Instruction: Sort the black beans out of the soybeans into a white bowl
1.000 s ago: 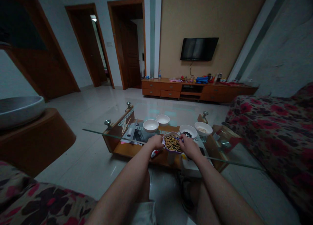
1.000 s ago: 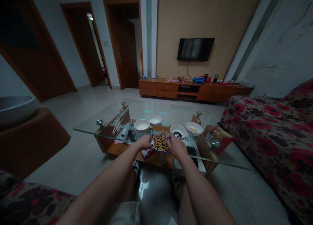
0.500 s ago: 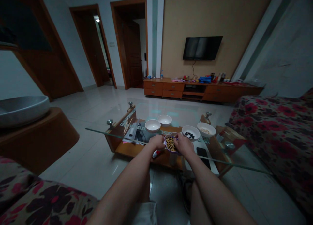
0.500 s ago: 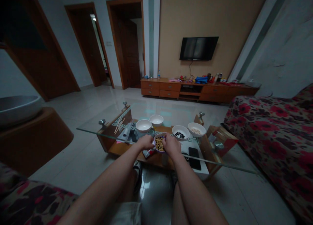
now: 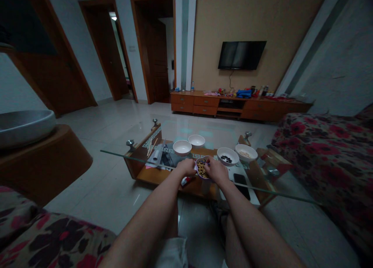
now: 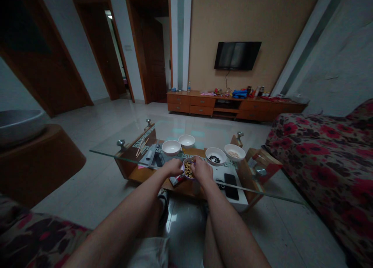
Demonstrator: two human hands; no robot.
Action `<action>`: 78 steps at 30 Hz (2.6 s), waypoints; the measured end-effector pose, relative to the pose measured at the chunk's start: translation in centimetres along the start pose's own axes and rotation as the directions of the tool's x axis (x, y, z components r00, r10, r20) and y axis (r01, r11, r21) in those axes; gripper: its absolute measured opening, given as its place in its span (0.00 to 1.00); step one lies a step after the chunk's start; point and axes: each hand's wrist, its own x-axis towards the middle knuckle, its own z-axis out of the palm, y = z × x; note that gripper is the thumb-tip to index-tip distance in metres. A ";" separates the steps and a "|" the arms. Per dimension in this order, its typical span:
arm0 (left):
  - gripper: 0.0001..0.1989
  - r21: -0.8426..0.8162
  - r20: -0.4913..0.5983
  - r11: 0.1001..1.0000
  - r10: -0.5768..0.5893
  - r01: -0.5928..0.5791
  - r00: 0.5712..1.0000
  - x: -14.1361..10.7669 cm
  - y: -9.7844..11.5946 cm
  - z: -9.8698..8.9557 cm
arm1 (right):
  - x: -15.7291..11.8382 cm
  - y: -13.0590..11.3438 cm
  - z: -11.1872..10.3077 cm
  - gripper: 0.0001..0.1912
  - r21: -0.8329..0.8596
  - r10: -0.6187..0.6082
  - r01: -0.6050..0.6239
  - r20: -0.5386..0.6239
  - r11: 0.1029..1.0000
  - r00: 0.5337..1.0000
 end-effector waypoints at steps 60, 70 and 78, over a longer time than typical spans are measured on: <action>0.14 0.003 0.002 1.000 0.015 -0.015 1.000 0.9 -0.5 0.7 | -1.9 7.2 -3.3 0.19 -0.023 0.341 -0.349 -0.162 0.937 0.926; 0.14 0.002 0.002 1.000 0.012 -0.012 1.000 0.7 -0.4 0.5 | -1.8 7.0 -2.9 0.19 -0.023 0.305 -0.313 -0.166 0.950 0.938; 0.15 0.007 -0.005 1.000 0.030 -0.030 1.000 1.0 -0.6 0.8 | -1.7 6.8 -2.2 0.17 -0.036 0.142 -0.149 -0.144 0.988 0.979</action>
